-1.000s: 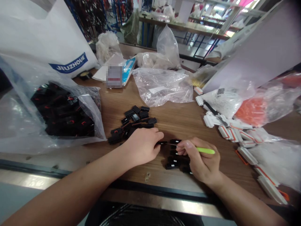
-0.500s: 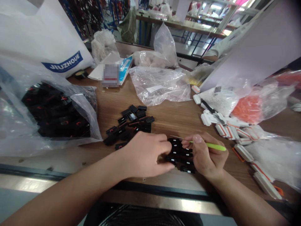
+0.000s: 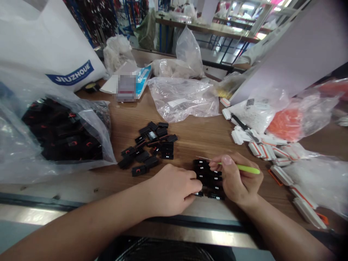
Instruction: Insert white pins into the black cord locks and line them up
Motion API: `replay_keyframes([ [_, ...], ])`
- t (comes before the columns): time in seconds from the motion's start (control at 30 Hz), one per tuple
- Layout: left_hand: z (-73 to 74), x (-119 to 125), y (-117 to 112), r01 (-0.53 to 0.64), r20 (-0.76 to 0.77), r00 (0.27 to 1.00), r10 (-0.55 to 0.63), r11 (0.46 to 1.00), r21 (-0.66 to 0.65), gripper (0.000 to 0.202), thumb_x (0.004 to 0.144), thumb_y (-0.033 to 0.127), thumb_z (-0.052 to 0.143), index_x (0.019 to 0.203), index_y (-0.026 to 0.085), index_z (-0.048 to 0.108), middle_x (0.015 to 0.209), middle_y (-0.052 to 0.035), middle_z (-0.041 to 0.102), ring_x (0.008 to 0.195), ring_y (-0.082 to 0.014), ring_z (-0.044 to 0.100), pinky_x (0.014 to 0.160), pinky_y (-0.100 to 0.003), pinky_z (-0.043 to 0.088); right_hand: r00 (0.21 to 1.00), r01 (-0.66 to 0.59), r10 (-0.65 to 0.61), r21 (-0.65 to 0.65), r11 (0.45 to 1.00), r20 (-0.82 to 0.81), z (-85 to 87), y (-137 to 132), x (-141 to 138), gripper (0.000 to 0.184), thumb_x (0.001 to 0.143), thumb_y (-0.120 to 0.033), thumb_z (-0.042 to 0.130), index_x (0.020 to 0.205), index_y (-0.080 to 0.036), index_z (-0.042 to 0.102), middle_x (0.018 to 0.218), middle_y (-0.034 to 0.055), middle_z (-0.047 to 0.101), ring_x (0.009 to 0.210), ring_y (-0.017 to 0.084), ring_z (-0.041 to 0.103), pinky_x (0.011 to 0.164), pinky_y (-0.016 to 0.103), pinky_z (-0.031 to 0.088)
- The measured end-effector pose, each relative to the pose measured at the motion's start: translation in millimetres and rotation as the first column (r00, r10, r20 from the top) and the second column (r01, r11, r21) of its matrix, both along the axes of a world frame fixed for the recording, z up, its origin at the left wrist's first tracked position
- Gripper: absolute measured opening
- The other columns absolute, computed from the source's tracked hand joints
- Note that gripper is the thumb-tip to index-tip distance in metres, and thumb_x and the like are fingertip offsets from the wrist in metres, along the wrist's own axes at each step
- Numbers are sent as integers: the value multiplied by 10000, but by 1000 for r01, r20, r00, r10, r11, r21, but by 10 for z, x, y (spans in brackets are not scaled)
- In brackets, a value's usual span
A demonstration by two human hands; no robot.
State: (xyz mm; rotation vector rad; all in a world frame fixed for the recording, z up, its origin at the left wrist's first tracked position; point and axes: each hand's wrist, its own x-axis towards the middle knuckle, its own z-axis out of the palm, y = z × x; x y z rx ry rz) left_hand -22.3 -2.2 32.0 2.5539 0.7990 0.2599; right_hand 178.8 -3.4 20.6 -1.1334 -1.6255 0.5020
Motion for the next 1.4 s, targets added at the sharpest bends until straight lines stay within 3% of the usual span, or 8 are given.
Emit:
replay_keyframes([
  [0.2, 73, -90, 82, -2, 41, 999, 7, 992, -127, 61, 798, 138, 637, 799, 197, 623, 803, 9, 661, 718, -159, 616, 629, -283, 409, 998, 36, -35, 9, 999, -45, -2, 1, -12, 231, 952, -295, 551, 831, -198, 722, 677, 27, 687, 542, 144, 639, 500, 279, 523],
  [0.27, 100, -154, 173, -51, 86, 994, 65, 987, -153, 116, 795, 103, 635, 865, 194, 651, 860, 2, 666, 758, -147, 616, 681, -268, 435, 996, 57, -56, 14, 998, -63, 0, -9, -9, 239, 954, -299, 550, 826, -200, 726, 685, 28, 686, 537, 139, 634, 508, 282, 530],
  [0.33, 109, -208, 262, -173, 90, 978, 187, 975, -142, 133, 832, 124, 624, 929, 198, 677, 868, 0, 659, 753, -139, 606, 697, -266, 445, 995, 67, -66, 6, 998, -77, 0, -18, -5, 251, 961, -302, 538, 830, -199, 726, 709, 36, 690, 556, 142, 638, 521, 290, 535],
  [0.4, 100, -236, 322, -224, 63, 971, 233, 967, -118, 99, 854, 147, 616, 901, 193, 690, 858, -6, 645, 763, -146, 600, 699, -270, 450, 994, 67, -66, 4, 998, -83, -2, -23, -2, 254, 964, -301, 534, 830, -197, 723, 712, 40, 690, 574, 150, 644, 526, 297, 536],
  [0.63, 41, -201, 308, -281, 13, 959, 284, 954, -108, 78, 852, 143, 619, 841, 181, 686, 818, -4, 620, 702, -145, 589, 672, -276, 448, 996, -62, 63, -22, 998, 60, -7, 10, -1, 204, 958, -209, 529, 852, -192, 703, 706, 14, 694, 571, 124, 648, 537, 258, 523],
  [0.9, 9, -165, 282, -292, 19, 956, 294, 953, -82, 84, 859, 118, 605, 812, 169, 652, 814, -5, 600, 731, -159, 592, 671, -290, 450, 964, -206, 230, -177, 962, 131, -57, -16, -69, 212, 965, -224, 518, 840, -184, 684, 709, 11, 692, 572, 118, 649, 559, 239, 524],
  [1.4, -7, -168, 278, -277, 42, 959, 281, 957, -82, 90, 847, 109, 602, 782, 166, 622, 794, 3, 574, 709, -149, 575, 656, -280, 432, 963, -204, 231, -181, 962, 141, -56, -16, -65, 201, 960, -195, 524, 834, -189, 679, 701, -6, 677, 585, 110, 640, 569, 240, 513],
])
